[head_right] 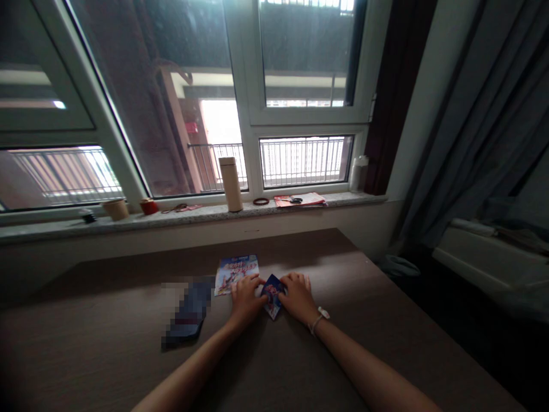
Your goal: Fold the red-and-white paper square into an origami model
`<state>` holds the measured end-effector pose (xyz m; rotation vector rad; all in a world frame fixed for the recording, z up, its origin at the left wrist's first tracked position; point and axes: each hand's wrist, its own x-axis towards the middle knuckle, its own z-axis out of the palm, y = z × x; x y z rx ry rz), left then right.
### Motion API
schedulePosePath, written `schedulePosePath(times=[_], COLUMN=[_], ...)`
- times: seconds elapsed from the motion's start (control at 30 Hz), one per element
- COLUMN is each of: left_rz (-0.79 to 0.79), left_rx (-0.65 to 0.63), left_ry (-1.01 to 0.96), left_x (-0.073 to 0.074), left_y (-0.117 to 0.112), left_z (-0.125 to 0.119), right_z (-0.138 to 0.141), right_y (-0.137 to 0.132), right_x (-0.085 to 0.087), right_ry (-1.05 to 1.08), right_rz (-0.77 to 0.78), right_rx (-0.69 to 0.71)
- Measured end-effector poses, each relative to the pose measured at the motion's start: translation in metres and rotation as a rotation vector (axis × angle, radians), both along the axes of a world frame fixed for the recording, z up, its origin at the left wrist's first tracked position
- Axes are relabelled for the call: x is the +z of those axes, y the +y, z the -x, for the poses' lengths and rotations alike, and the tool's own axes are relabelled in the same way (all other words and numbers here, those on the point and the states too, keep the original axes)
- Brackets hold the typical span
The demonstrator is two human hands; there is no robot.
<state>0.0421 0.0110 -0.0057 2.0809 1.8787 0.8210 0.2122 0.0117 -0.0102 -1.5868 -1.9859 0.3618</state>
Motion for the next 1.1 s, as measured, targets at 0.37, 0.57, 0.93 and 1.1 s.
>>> schedulePosePath(times=[0.37,0.57,0.93,1.1], left_rz=[-0.024,-0.001,-0.004,0.013], left_rx=[-0.059,-0.048,-0.063,-0.068], left_ry=[0.020,0.015,0.003,0.018], left_x=[0.000,0.000,-0.001,-0.001], left_y=[-0.002,-0.001,-0.002,-0.002], left_z=[0.006,0.005,0.006,0.006], right_z=[-0.008,-0.017,-0.029,-0.031], right_y=[0.002,0.003,0.005,0.008], right_x=[-0.005,-0.006,-0.006,-0.010], right_ry=[0.074,0.149,0.249,0.223], right_rz=[-0.035,-0.013,0.028,0.030], right_rx=[0.066,0.169,0.305,0.331])
